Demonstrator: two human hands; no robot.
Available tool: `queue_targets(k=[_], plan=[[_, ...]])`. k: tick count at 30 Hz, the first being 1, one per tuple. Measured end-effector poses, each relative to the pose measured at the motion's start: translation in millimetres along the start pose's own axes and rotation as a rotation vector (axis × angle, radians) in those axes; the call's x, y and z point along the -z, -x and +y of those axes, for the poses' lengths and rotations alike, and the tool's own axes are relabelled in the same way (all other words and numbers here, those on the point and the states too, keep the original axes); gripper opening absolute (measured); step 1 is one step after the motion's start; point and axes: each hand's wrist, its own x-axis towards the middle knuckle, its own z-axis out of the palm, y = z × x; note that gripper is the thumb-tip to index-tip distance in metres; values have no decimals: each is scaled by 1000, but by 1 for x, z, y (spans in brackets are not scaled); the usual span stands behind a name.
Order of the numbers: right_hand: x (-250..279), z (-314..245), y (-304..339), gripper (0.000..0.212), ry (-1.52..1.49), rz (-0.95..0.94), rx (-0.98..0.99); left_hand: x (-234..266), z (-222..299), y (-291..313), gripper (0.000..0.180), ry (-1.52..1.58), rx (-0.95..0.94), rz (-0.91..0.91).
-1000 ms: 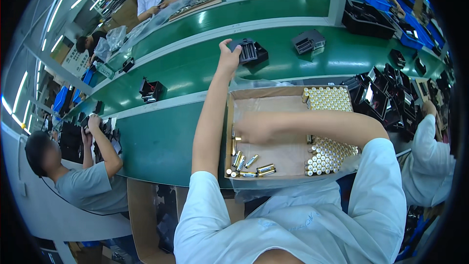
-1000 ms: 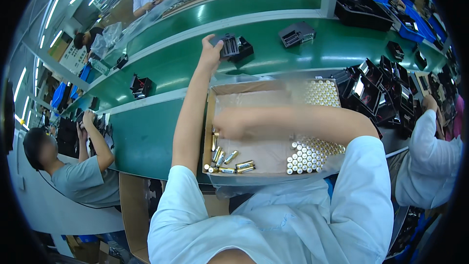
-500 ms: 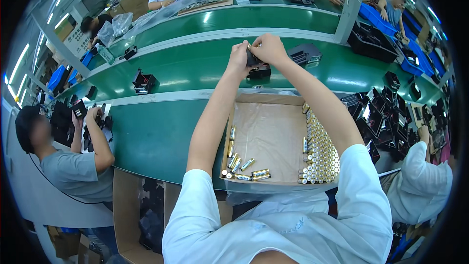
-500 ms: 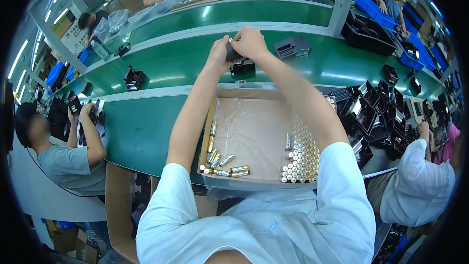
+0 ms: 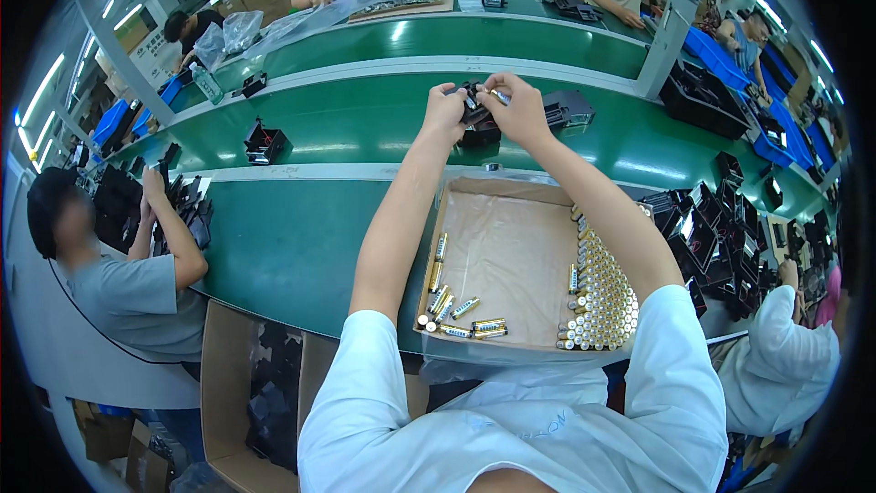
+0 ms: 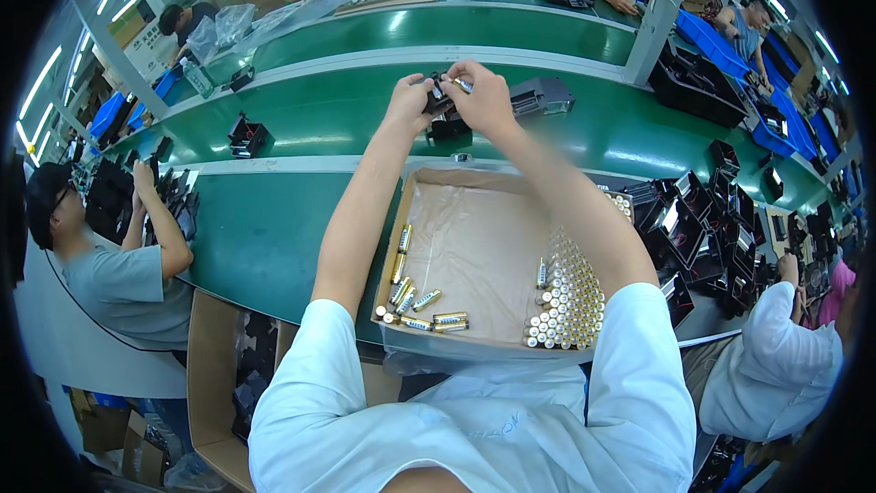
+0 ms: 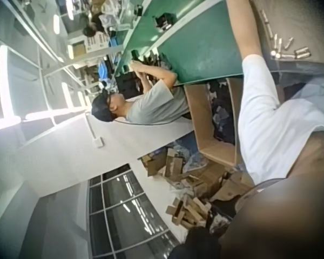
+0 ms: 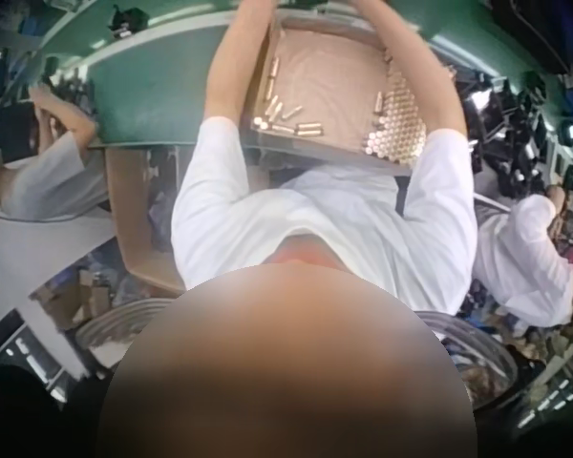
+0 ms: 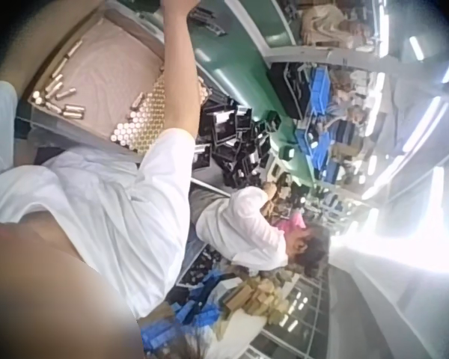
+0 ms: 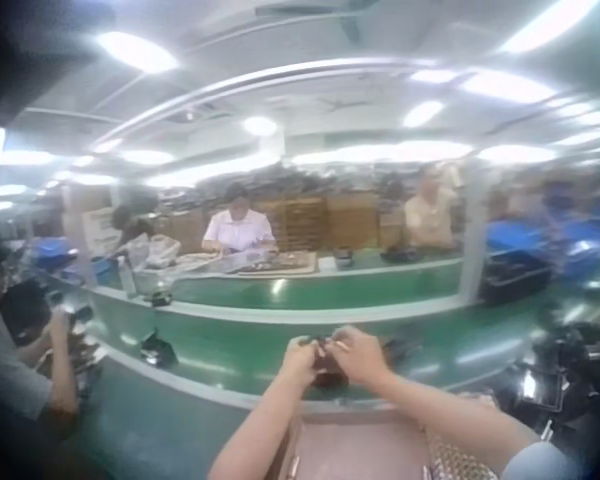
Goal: Manually sorting and placing small cylindrical batteries into organized packaging trays on a production line.
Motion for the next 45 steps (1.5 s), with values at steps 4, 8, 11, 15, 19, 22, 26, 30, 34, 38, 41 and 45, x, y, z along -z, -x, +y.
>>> queue_targets(k=[4,8,11,15,19,22,26,30,34,38,41,45], plan=[[-3,2,9,20,-24,-3,125,9,8,-7,49,173,102,-36],[0,-3,3,20,18,-125,89,12,18,-6,53,171,141,-76],[5,-12,-23,22,-47,-69,-305,0,22,14,55,-121,25,-22],[-11,-12,-38,25,-79,-62,-240,6,28,18,58,-232,1,-43],[-27,6,-49,27,8,-76,-8,11,33,11,60,-220,37,-99],[-33,21,-53,29,276,-99,101,15,37,2,61,-154,98,-134],[-37,15,-50,26,461,-272,171,40,38,-16,61,-201,84,-144],[-29,-2,-37,24,623,-419,400,53,35,-18,61,-241,81,-121],[-28,-9,-25,23,785,-511,624,52,31,-10,62,-306,95,-88],[-49,-3,-25,24,1002,-517,712,40,35,-8,62,-363,96,-82],[-61,10,-19,22,1027,-464,688,31,40,-8,56,-495,15,-48],[-64,11,-16,20,996,-455,592,35,40,-4,50,-626,-35,5]])
